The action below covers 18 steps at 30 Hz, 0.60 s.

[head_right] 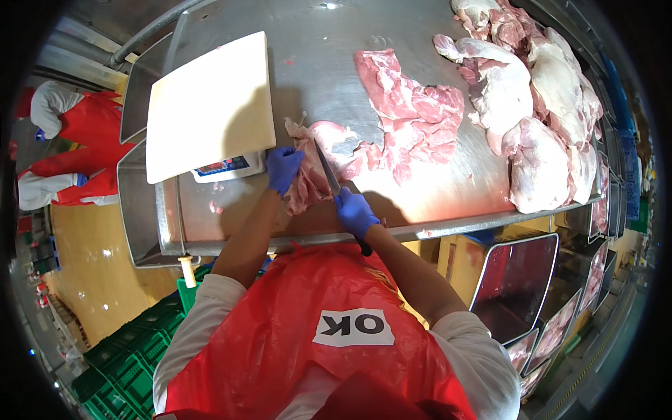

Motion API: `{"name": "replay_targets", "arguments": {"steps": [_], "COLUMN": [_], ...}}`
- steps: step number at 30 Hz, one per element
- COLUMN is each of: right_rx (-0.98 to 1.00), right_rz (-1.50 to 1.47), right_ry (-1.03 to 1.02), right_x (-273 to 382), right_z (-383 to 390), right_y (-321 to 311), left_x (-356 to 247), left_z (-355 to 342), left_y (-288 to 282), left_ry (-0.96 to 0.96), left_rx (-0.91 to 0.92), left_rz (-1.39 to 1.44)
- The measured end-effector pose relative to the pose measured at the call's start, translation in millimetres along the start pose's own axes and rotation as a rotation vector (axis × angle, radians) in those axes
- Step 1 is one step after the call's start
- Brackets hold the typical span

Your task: The person cuts raw meat into smaller pieces using a knife on a stainless steel table. They place the cut pieces into a green crate and occasionally use a digital scale to weigh portions. The person wears blue gloves and a red apron throughout the task.

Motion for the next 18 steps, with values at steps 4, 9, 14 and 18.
{"name": "replay_targets", "arguments": {"steps": [4, 9, 14, 18], "right_rx": [0.037, 0.019, 0.115, 0.289], "right_rz": [0.103, 0.13, 0.307, 0.189], "right_ry": [-0.021, -0.043, -0.062, 0.024], "right_x": [5, 20, 4, -5], "right_z": [-11, -63, -70, -12], "right_y": [16, 35, 59, 41], "left_x": [0, 0, -4, 12], "left_z": [9, 10, 11, 9], "left_y": [-2, -2, -5, -11], "left_ry": [0.04, 0.155, 0.145, 0.067], "left_rx": [0.018, -0.058, -0.104, -0.121], "left_rz": [0.076, -0.015, -0.034, -0.017]}}
Point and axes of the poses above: each hand's wrist, its own z-axis away from the middle knuckle, its own y-axis out of the palm, x = y × z, the point moved 10 cm from there along -z, towards the middle knuckle, and after that the axes turned 4 degrees about -z, right-handed, at the moved point
